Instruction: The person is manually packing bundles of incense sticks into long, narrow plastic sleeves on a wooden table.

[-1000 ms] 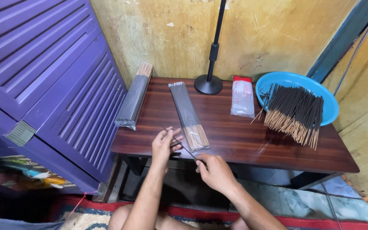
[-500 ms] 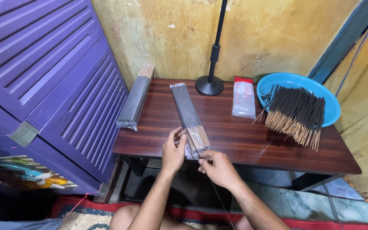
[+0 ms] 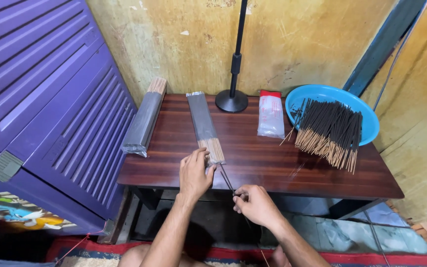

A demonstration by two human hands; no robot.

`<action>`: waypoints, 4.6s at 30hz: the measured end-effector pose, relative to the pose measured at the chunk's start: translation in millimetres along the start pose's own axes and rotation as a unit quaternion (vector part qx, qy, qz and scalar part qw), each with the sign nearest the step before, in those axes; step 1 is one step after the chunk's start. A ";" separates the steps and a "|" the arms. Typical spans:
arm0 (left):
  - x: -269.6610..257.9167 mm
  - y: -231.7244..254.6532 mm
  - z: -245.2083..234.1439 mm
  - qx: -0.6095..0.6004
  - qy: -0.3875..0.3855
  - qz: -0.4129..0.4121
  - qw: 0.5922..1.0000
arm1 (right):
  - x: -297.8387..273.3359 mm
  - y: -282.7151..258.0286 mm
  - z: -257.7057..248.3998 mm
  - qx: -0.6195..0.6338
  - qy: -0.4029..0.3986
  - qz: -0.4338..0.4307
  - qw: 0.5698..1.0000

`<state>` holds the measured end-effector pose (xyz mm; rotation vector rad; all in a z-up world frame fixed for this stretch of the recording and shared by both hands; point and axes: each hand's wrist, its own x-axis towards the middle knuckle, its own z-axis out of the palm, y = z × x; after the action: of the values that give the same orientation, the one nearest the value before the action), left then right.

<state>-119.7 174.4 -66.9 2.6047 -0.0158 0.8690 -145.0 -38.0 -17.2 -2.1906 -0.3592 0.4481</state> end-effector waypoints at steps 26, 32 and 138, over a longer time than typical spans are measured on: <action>3.4 29.7 -28.3 -0.012 -0.078 -0.162 0.984 | 44.9 -9.3 30.2 0.174 -0.016 0.051 0.983; 3.9 15.9 -5.0 -0.093 -0.222 -0.289 0.926 | 48.3 -7.9 36.8 0.170 0.000 0.021 0.985; 43.7 -29.9 -1.9 0.043 -0.110 0.030 0.993 | 54.2 -28.6 36.2 0.108 0.058 0.067 0.990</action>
<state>-81.5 207.6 -51.0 2.7804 -0.1195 0.6106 -115.2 26.0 -25.7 -2.0257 -0.0958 0.4107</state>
